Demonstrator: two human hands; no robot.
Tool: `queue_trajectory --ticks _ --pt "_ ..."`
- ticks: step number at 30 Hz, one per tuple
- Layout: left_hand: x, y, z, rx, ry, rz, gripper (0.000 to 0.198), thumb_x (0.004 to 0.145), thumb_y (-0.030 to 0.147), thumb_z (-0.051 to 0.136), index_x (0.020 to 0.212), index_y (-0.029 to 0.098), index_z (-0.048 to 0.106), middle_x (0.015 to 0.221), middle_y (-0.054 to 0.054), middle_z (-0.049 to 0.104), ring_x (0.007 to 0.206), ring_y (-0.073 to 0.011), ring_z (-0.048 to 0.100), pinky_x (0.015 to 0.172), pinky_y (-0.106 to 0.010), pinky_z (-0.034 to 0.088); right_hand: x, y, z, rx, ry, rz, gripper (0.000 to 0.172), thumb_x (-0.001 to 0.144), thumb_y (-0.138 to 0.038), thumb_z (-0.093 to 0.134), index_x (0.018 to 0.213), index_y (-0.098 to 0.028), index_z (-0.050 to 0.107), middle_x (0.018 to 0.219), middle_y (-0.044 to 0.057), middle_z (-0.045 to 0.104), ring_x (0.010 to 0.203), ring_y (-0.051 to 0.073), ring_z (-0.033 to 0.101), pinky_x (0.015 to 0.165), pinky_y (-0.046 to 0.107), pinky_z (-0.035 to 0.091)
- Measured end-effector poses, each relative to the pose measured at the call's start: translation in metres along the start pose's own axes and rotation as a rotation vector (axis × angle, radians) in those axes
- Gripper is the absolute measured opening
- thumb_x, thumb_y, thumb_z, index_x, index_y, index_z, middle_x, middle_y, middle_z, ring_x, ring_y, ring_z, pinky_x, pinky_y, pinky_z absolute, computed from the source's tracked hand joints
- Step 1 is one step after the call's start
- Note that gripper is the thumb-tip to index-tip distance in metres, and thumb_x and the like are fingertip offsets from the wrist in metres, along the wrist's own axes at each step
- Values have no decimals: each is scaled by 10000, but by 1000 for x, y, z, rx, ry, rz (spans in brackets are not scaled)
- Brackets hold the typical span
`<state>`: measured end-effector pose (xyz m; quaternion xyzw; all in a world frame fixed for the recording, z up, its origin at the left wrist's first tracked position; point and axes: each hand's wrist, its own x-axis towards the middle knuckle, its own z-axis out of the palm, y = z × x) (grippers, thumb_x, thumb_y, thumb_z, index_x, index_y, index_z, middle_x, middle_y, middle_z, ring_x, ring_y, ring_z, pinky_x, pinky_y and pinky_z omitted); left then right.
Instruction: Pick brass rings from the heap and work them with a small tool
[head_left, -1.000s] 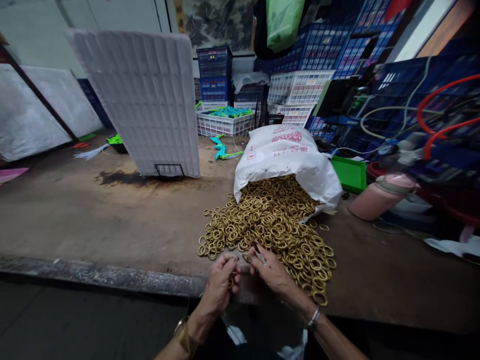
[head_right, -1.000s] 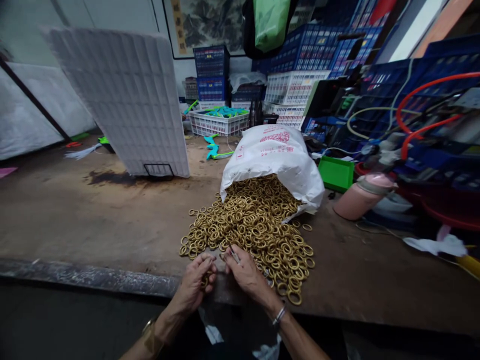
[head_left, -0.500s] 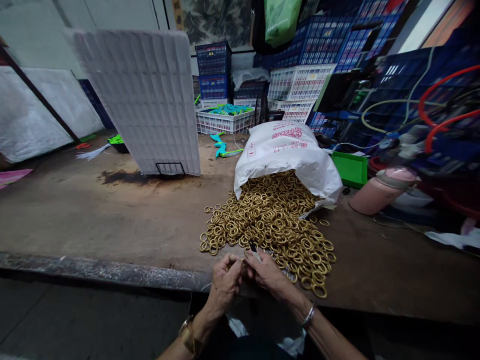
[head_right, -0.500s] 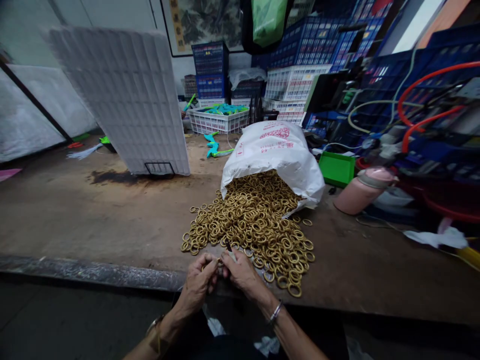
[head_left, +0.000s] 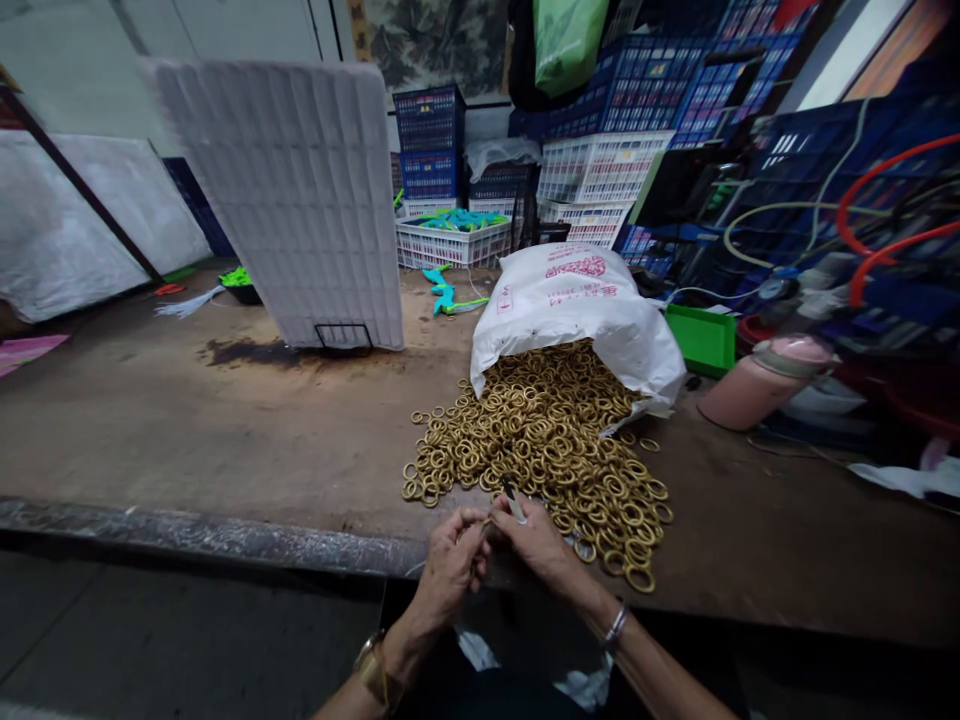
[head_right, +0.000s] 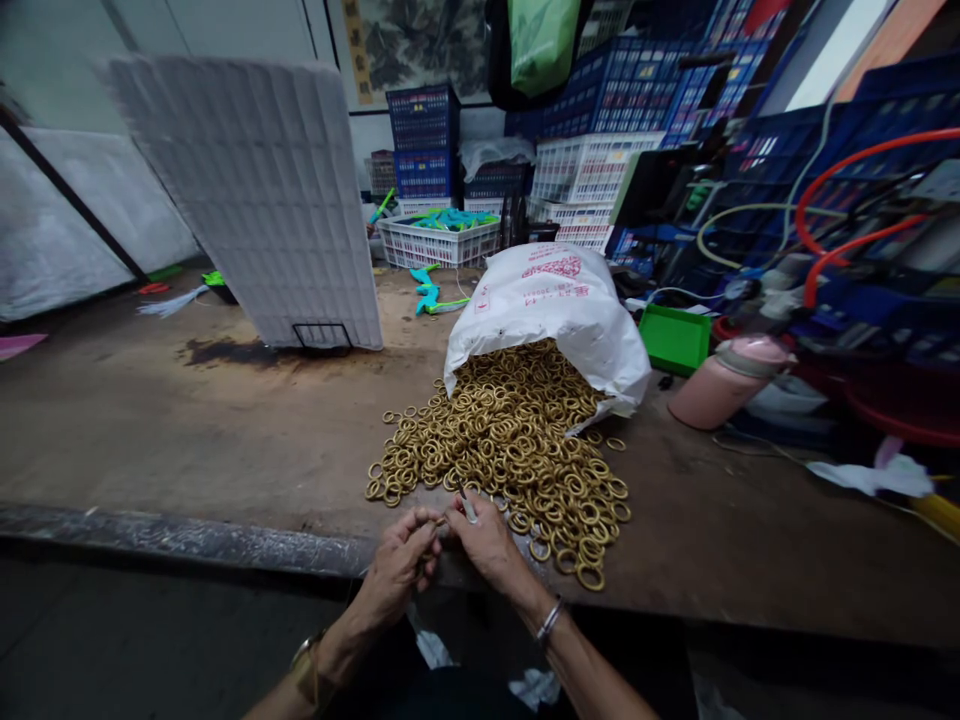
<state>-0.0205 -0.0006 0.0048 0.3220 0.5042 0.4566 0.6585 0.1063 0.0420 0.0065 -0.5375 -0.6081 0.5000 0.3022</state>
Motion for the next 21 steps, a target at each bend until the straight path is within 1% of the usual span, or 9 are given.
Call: queue_trajectory --ticks 3,7,11,15,18,21 --pt "1 -2 0 52 -15 -21 322 685 470 559 791 172 495 540 60 485 354 -31 387 324 -137 243 1 0 -2 -105 22 -88 148 703 -315 455 636 -185 481 582 -48 462 580 98 418 556 209 341" --pt "0 -5 1 69 -42 -21 292 701 452 547 729 168 483 518 60 469 336 -26 359 313 -133 235 -3 -5 -1 -143 10 -96 154 722 -299 431 646 -181 497 602 -38 473 583 102 416 561 213 334" --pt "-3 -4 2 -11 -56 -25 297 710 453 545 705 166 472 530 64 448 340 -15 340 317 -126 223 -4 -9 -1 -133 13 -91 183 745 -321 423 641 -186 489 571 -45 447 549 98 389 537 211 323" --pt "-6 1 2 -130 -89 -70 322 694 467 566 692 167 450 544 65 446 350 -10 338 323 -124 197 -2 -5 -2 -167 28 -114 218 771 -329 384 619 -194 461 546 -41 426 533 104 384 512 213 311" --pt "-6 3 1 -213 -107 -83 333 670 464 597 715 170 447 555 64 456 357 -14 349 326 -127 177 -2 4 -4 -300 70 -164 251 792 -302 340 582 -199 431 537 -32 428 524 105 380 506 214 299" --pt "-4 4 0 -256 -97 -69 329 662 442 615 732 166 450 566 58 469 364 -17 363 325 -129 180 -7 11 -3 -506 61 -254 177 765 -195 347 661 -189 490 581 -14 495 540 109 412 529 218 292"
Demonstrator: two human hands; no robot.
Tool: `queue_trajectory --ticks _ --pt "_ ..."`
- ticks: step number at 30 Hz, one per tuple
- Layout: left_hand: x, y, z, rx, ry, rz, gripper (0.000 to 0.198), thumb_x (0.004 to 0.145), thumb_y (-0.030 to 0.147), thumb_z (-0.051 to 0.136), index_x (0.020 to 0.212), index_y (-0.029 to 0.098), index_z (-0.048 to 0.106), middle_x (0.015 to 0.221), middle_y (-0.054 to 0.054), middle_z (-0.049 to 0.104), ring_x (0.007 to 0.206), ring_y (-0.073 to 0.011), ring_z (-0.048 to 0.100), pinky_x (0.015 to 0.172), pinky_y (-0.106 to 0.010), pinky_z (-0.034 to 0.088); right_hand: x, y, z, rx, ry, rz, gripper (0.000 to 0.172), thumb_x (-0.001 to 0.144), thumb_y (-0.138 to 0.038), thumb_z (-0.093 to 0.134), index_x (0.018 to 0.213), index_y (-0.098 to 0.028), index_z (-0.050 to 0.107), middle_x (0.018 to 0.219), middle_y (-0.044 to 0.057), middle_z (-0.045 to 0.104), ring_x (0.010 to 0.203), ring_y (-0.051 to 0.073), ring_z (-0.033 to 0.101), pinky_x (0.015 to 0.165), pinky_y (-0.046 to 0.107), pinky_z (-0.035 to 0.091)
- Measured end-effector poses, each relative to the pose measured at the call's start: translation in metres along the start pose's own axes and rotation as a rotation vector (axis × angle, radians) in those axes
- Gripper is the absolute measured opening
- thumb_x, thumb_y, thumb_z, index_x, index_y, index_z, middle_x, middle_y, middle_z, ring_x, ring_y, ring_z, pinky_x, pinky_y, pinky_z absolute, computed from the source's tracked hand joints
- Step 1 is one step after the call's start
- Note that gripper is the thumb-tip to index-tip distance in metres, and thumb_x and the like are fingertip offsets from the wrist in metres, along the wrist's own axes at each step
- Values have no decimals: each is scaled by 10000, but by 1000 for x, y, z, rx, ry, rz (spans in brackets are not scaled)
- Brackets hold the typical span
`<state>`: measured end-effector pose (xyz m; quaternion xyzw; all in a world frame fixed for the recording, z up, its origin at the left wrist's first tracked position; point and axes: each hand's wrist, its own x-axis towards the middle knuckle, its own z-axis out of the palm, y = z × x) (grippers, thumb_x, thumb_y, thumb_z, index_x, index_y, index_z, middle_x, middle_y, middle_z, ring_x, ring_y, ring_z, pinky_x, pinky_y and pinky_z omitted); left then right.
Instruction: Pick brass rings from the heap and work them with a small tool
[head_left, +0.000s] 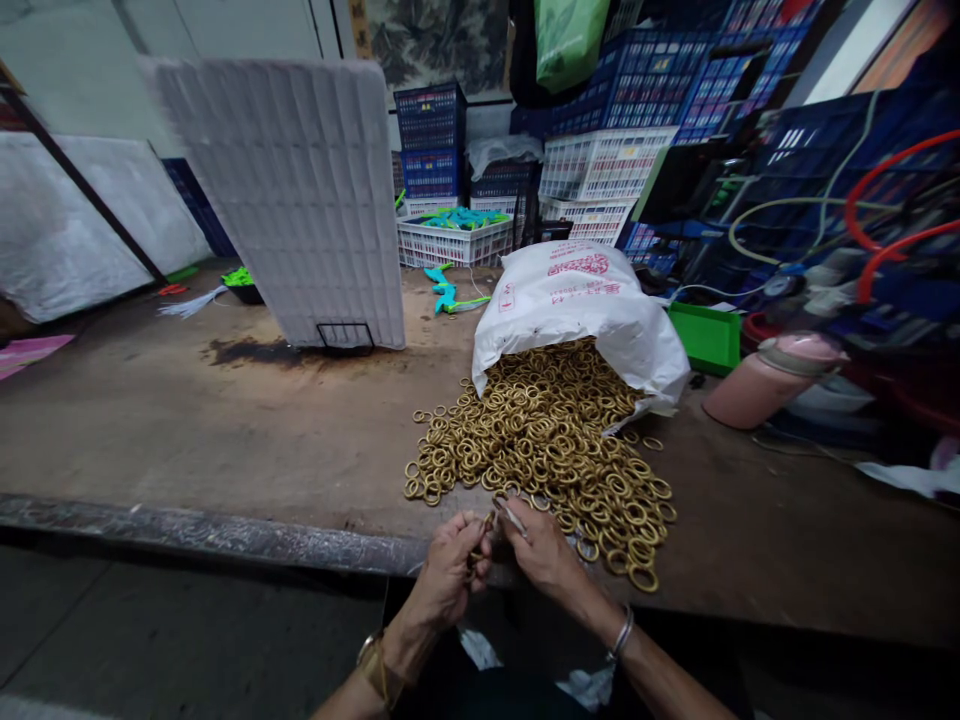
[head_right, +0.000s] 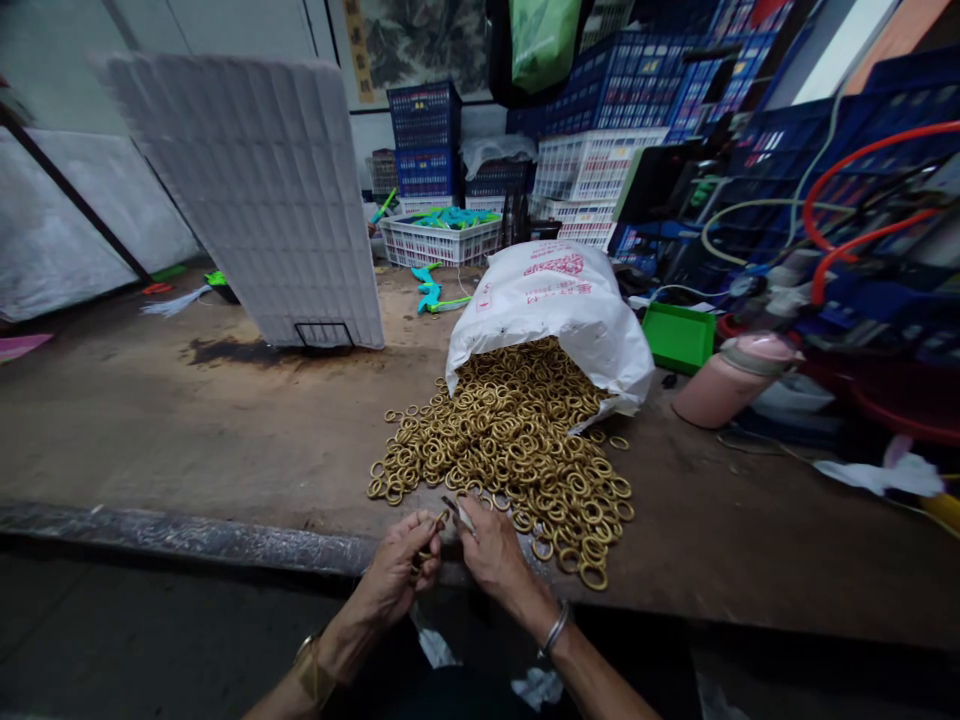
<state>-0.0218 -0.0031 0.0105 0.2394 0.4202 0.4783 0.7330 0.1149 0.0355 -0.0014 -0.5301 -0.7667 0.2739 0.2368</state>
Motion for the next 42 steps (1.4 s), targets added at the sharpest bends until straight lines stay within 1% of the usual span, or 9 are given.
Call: queue_trajectory --ticks 4,8,18,23,27,31,34,39,42 --pt "3 1 0 -35 37 14 297 662 394 624 743 158 463 578 51 476 377 -21 378 329 -131 199 -8 0 2 -215 -57 -78 232 669 -80 372 788 -188 540 647 8 578 574 121 477 550 229 272" --pt "3 4 2 -43 52 4 264 648 329 630 787 152 491 579 50 478 387 -21 379 340 -131 195 -10 -3 4 -336 -88 -92 307 621 -52 366 834 -185 543 675 23 608 585 134 507 531 244 240" --pt "1 2 2 5 94 -2 211 655 290 593 788 164 489 558 63 476 381 -22 377 345 -133 204 -10 -6 7 -406 -89 -39 230 741 -82 347 826 -186 534 688 30 621 575 124 526 521 260 220" --pt "4 4 0 48 82 -9 166 664 273 581 717 164 468 554 59 481 369 -19 371 334 -131 204 -8 -4 12 -519 -66 6 221 717 -75 389 862 -174 522 696 48 618 609 145 552 516 277 203" --pt "1 6 -2 47 35 -7 187 661 295 597 705 160 474 554 55 482 357 -19 366 324 -134 205 0 -4 8 -546 -46 48 204 738 -67 388 856 -179 512 695 44 624 598 140 559 511 277 199" --pt "-7 5 -3 36 -68 -66 208 685 310 601 788 150 515 549 45 485 354 -26 362 320 -140 232 10 4 -9 -546 40 140 170 761 -67 383 802 -179 505 676 36 630 576 128 558 507 272 190" --pt "-8 2 -5 -55 -103 -97 212 686 307 616 781 145 520 563 38 486 376 -32 387 332 -141 262 17 9 -18 -549 100 106 147 765 -92 400 818 -188 498 686 22 628 588 132 562 509 266 189" --pt "-3 -2 -11 -195 -76 -153 245 728 372 583 750 141 506 654 -12 546 463 -61 478 354 -142 306 33 2 -12 -547 111 49 179 767 -153 438 934 -204 479 760 19 636 630 138 574 517 254 201" --pt "-2 -2 -12 -205 -67 -148 226 737 340 581 713 131 497 697 -43 580 487 -68 496 355 -141 320 43 -2 -7 -571 53 63 148 766 -145 432 886 -199 502 730 24 639 619 133 572 506 252 184"
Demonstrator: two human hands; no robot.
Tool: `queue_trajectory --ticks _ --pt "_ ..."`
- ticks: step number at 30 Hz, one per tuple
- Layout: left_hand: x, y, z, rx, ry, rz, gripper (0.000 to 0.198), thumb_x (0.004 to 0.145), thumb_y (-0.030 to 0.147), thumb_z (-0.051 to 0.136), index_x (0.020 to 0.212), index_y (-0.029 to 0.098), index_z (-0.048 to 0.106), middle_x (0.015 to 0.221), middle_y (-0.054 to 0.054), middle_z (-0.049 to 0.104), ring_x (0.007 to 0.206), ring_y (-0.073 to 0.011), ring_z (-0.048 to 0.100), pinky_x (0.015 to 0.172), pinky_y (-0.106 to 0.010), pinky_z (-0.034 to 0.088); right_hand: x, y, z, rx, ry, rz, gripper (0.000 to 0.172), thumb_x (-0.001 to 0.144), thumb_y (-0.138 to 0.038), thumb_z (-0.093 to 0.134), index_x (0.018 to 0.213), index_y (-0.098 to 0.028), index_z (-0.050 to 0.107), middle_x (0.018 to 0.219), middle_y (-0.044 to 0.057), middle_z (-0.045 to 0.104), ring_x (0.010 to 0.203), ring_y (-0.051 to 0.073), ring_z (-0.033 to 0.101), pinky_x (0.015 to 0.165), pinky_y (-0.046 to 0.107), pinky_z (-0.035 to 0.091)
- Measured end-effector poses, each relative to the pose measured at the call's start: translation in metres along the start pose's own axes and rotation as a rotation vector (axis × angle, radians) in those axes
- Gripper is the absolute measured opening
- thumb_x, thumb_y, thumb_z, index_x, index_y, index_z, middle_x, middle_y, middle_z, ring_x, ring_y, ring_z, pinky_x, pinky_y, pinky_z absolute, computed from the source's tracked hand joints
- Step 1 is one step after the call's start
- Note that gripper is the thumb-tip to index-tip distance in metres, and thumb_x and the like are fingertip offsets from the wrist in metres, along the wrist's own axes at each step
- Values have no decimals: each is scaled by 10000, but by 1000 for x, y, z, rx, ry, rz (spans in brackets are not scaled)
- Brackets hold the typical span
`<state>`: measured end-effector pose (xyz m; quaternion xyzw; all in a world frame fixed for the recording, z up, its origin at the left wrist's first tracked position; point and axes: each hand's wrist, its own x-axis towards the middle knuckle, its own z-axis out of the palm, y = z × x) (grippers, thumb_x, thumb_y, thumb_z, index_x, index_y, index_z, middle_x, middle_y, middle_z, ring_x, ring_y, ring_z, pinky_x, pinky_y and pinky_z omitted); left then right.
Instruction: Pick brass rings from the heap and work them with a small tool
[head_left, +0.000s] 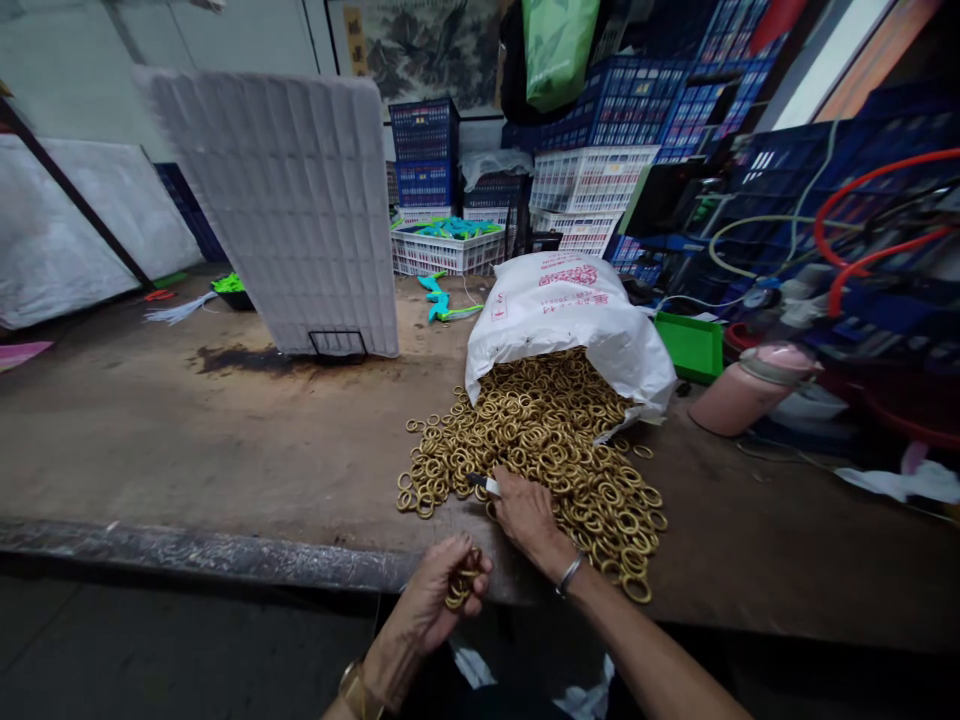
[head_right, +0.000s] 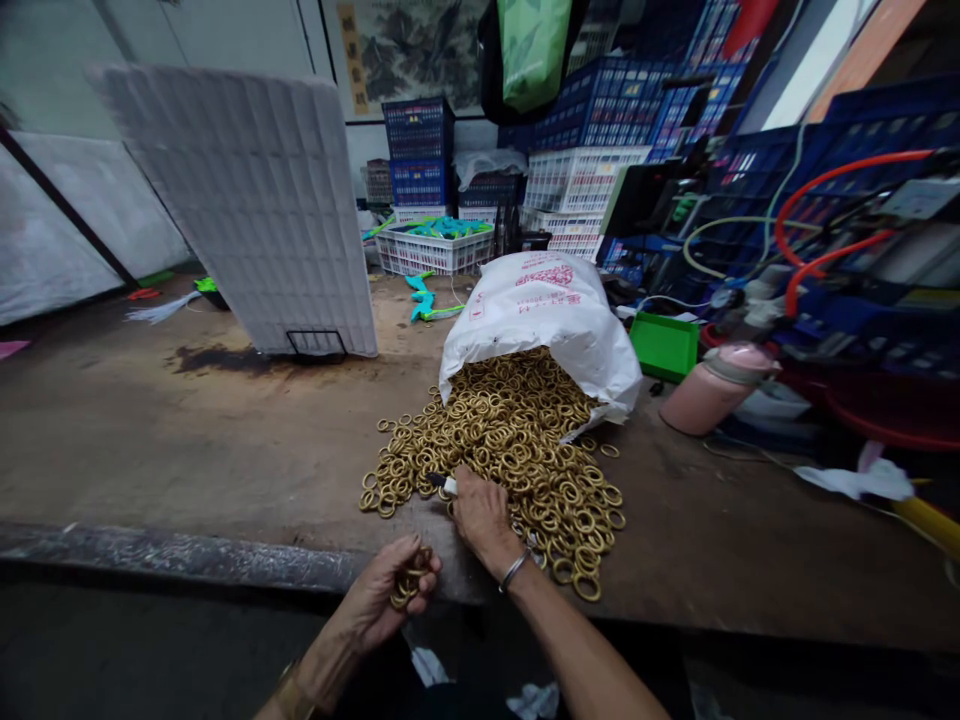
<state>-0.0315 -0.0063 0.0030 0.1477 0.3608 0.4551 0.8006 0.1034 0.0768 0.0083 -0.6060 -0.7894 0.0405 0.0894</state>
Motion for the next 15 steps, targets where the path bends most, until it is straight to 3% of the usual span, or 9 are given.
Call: queue_trajectory --ticks 5,9,15 --pt "-1 3 1 -29 39 -17 184 718 298 595 714 145 493 657 -31 585 478 -81 514 343 -139 312 3 2 0 28 2 9 145 772 -137 409 825 -189 533 697 24 635 578 120 551 494 258 164" --pt "2 5 -2 -118 -18 -51 173 714 294 593 787 152 527 628 -1 553 476 -74 507 347 -132 295 -1 10 0 139 48 -12 159 798 -179 384 778 -199 540 654 11 607 560 111 515 503 244 198" --pt "8 7 3 -87 29 32 219 684 302 631 658 129 499 636 -4 536 498 -65 495 360 -129 306 -12 16 -5 546 20 13 237 830 -308 334 705 -196 501 575 -18 506 517 105 423 516 214 286"
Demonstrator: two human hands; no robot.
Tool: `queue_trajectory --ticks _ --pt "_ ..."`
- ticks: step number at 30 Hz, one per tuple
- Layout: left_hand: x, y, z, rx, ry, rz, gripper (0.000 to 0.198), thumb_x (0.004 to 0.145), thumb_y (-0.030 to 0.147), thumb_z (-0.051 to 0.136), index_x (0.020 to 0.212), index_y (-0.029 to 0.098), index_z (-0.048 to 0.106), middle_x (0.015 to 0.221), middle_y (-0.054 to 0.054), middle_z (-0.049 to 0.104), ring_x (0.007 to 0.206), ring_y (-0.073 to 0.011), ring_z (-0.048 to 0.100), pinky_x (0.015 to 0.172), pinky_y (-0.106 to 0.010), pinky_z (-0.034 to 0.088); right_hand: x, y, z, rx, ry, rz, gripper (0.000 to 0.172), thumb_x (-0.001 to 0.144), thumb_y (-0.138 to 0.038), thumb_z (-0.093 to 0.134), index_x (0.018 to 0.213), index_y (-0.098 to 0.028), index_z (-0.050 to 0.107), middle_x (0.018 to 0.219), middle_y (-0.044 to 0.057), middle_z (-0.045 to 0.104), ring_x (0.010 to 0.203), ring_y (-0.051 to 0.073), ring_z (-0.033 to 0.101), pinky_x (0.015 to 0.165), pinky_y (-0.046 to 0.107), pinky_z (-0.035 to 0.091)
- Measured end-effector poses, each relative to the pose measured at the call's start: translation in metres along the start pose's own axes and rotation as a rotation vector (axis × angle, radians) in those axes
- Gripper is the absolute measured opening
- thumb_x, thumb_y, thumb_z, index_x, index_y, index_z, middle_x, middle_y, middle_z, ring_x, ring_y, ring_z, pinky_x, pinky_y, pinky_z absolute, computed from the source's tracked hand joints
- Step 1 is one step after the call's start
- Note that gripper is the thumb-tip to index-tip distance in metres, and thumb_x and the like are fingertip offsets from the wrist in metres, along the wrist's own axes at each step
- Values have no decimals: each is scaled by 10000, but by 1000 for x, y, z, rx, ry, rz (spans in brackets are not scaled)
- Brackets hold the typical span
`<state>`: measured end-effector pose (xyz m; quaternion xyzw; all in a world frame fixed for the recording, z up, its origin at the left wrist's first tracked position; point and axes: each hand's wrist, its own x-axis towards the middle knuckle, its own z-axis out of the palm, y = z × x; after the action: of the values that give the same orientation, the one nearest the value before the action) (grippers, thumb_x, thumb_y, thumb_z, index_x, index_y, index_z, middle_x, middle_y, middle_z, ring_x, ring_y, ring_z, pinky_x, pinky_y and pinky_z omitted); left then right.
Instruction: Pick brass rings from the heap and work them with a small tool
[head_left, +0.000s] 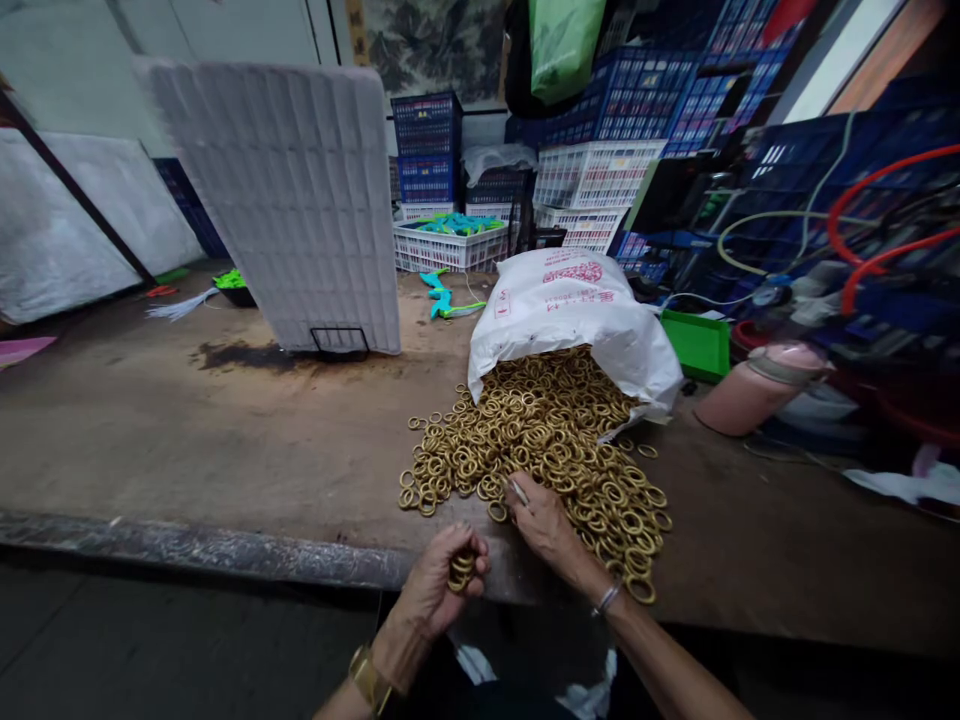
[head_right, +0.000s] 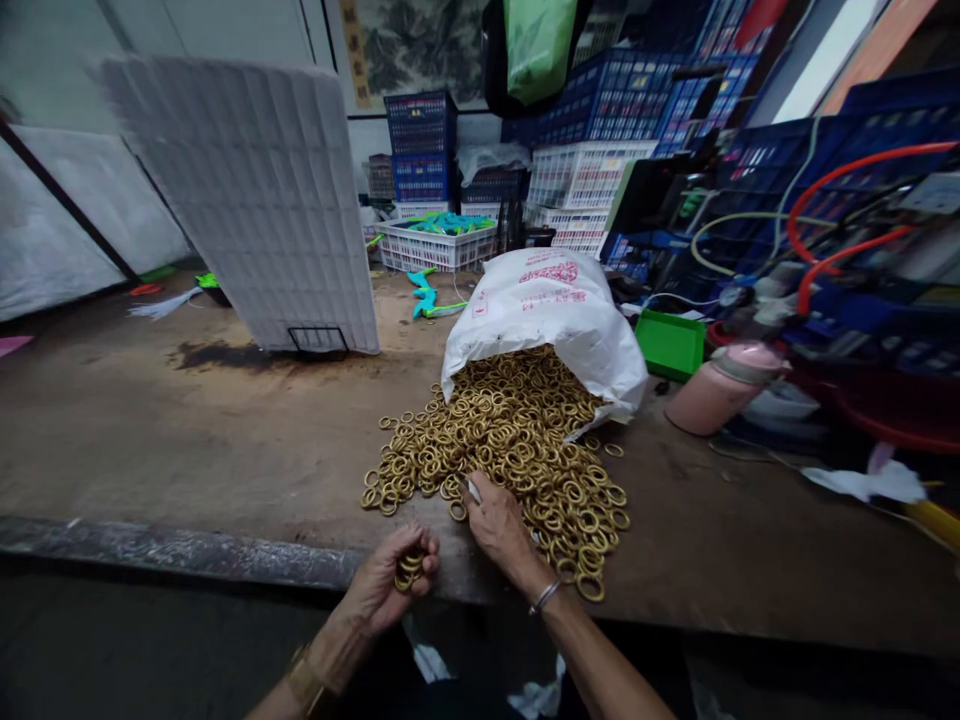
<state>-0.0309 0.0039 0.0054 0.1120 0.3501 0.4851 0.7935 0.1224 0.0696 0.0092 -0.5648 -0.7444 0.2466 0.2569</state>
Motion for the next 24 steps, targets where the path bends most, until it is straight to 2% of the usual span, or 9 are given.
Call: queue_trajectory --ticks 4,7,9,11,14,18,21,24 --pt "4 -1 6 175 67 142 241 681 345 630 750 154 501 609 31 518 441 -49 461 346 -126 298 -13 -11 -5 312 -137 58 344 848 -396 301 625 -192 466 554 -28 489 523 101 439 518 208 333" --pt "7 -3 8 373 117 260 310 700 424 585 862 166 524 574 49 504 402 -45 439 333 -128 286 -20 -15 -5 401 -248 78 373 834 -435 329 602 -184 476 550 -31 495 510 93 431 510 209 334" --pt "7 -3 8 486 127 277 336 698 448 572 871 162 538 537 56 499 382 -45 422 332 -135 286 -23 -15 -2 438 -288 76 378 826 -446 341 591 -182 474 540 -33 491 506 89 427 508 208 334" --pt "5 -2 10 565 134 269 325 689 450 575 823 156 542 485 61 492 355 -44 393 332 -143 282 -24 -15 2 469 -311 102 381 819 -448 351 570 -183 464 505 -39 471 482 83 414 488 204 323" --pt "2 -2 14 621 167 276 292 676 437 583 736 159 518 425 69 476 332 -42 357 333 -147 273 -25 -16 7 529 -348 220 373 800 -444 375 538 -186 439 425 -59 406 396 63 344 409 196 260" --pt "0 -4 15 620 212 290 278 675 433 575 733 174 493 422 79 469 330 -42 341 331 -145 255 -27 -20 11 763 -373 384 311 758 -479 418 623 -199 408 451 -94 375 321 31 226 339 185 161" --pt "1 -6 13 628 205 293 270 686 429 568 730 177 485 431 83 453 333 -38 338 334 -144 255 -28 -21 13 909 -368 425 285 727 -490 450 700 -214 388 513 -103 395 315 21 205 326 174 136" --pt "2 -6 11 635 178 286 288 685 444 567 740 173 487 443 84 439 339 -40 350 331 -144 257 -26 -17 17 846 -309 419 252 726 -455 457 710 -209 404 497 -104 384 321 24 213 333 177 154"
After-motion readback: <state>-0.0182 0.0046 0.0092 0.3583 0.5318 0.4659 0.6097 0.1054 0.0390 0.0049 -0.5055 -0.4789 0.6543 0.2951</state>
